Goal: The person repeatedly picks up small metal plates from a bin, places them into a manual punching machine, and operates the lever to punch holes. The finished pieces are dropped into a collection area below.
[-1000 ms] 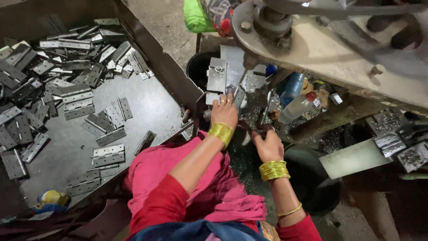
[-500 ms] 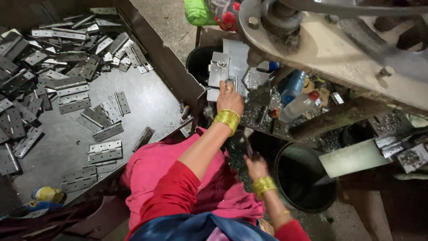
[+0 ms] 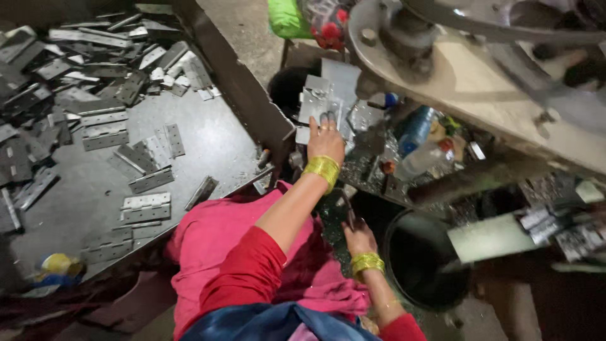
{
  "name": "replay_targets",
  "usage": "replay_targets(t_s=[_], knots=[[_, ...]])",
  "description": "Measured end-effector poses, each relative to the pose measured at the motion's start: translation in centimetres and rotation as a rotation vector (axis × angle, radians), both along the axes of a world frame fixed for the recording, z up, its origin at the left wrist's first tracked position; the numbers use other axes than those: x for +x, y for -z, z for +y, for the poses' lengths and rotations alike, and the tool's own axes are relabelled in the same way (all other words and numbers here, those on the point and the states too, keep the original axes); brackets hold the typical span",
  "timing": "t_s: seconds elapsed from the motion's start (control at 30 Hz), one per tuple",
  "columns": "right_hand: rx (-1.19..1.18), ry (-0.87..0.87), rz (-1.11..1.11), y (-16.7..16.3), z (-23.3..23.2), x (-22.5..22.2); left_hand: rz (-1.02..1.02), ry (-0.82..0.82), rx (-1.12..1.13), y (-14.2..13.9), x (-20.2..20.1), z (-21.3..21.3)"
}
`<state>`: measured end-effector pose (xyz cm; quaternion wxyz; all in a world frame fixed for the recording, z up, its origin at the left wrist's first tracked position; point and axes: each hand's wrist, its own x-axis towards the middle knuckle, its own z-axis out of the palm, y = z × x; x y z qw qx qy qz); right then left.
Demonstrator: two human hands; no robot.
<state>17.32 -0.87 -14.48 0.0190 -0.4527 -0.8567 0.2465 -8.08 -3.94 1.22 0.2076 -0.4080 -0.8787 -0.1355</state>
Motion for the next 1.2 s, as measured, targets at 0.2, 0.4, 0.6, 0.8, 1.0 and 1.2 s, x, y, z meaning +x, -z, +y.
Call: replay_targets(t_s=[0.2, 0.4, 0.6, 0.8, 1.0, 1.2], knots=[[-0.154, -0.023, -0.042, 0.3, 2.0, -0.1, -0.126, 0.051, -0.312, -0.6, -1.6, 1.1], [-0.022, 0.034, 0.020, 0.7, 0.7, 0.2, -0.109, -0.015, -0.181, 0.7, -0.9, 1.5], [-0.093, -0.093, -0.127, 0.1, 2.3, 0.0, -0.253, 0.004, -0.429, 0.1, -1.6, 2.8], [0.158, -0.114, 0.104, 2.1, 1.1, 0.9, -0.302, 0.006, -0.513, -2.8, -1.1, 3.9], [0.023, -0.108, 0.030, 2.8, 0.2, 1.0, -0.148, 0.258, 0.307, -0.6, 0.3, -8.3], [-0.028, -0.045, -0.122, 1.9, 1.6, -0.5, -0.280, -0.449, 0.076, 7.7, -6.3, -24.5]])
